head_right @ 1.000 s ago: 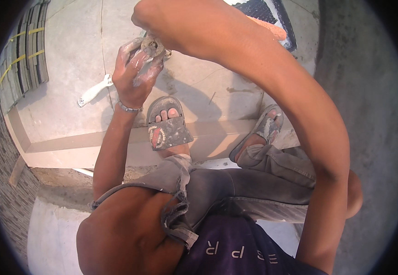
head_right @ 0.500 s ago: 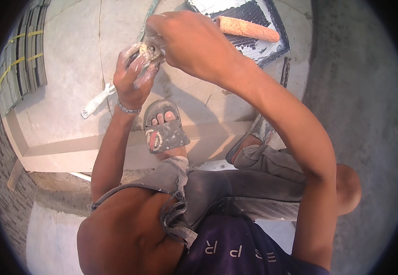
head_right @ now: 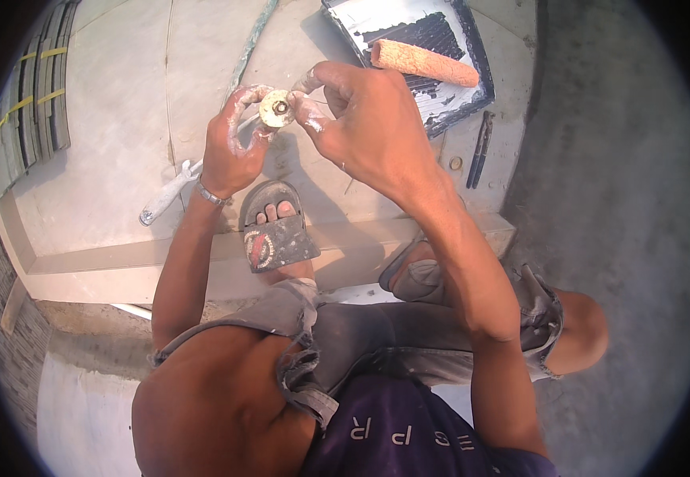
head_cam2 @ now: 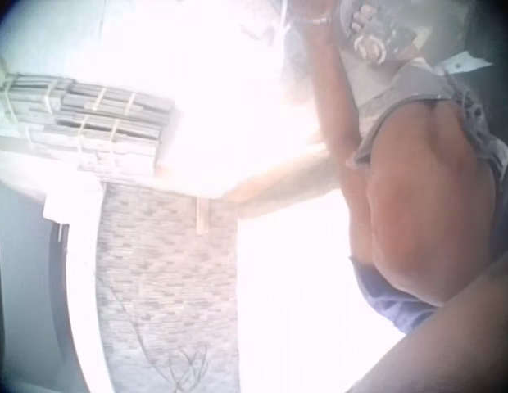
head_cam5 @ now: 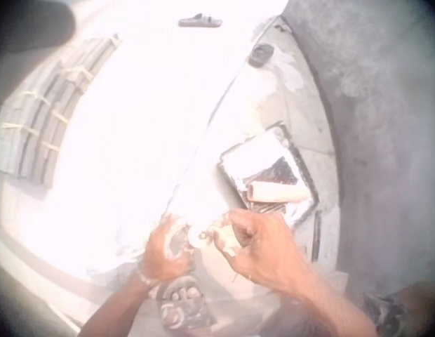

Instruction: The person assembles a paint roller by inserting a metal rod into a roller core and securing it with a string. The person repeatedly wraps and ties the string around the core to hold the rod in place.

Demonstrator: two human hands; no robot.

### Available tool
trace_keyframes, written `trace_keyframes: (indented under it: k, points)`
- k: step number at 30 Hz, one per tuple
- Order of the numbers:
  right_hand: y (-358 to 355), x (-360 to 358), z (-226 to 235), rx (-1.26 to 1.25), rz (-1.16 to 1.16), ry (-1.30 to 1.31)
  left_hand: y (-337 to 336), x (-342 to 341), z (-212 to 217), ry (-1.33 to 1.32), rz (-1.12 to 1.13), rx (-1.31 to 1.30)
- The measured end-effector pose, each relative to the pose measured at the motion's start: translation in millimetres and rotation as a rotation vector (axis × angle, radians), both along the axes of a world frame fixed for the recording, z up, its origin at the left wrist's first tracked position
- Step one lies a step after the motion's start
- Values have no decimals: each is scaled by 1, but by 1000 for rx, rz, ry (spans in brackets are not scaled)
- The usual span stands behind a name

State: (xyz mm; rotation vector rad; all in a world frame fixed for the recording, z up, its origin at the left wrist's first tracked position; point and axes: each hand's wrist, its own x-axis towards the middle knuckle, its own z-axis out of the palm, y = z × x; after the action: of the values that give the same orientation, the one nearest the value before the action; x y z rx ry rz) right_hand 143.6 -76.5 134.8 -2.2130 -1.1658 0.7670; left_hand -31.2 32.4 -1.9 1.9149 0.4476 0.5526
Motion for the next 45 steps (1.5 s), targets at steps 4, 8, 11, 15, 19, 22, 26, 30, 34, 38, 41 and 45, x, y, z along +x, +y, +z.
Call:
trace_keyframes:
  k: [4, 8, 11, 15, 19, 22, 26, 30, 34, 38, 41, 45]
  points:
    - [-12, -32, 2, 35, -70, -60, -2, 8, -3, -4, 42, 26]
    - [-16, -56, 5, 82, -134, 5, -2, 13, -7, -58, 38, 51]
    - [-18, -58, 9, 101, -129, 2, -2, 17, -7, -61, 75, 33]
    - [-27, -50, 2, 132, -81, -28, -2, 24, -5, -52, 128, 29]
    - [-25, -39, 9, 61, -88, 22, -2, 27, -5, -60, 126, 15]
    - [-17, -27, 14, 22, -75, -18, -1, 27, -8, -46, 155, 28]
    - [-13, 0, 8, 123, 41, -174, -1, 24, -10, -34, 154, 5]
    - [-10, 15, 13, 14, 80, -157, -4, 19, -9, -46, 137, -36]
    - [-11, 18, 5, 65, 22, -74, 0, 22, -9, -147, 152, 101]
    - [-12, 15, -11, 115, 18, -18, 4, 12, -12, -110, 153, 17]
    - [2, 17, -7, -39, 54, -15, 10, 6, -8, -68, 150, -31]
    - [11, 21, -14, 20, 88, -34, 20, 12, 5, -59, 141, -7]
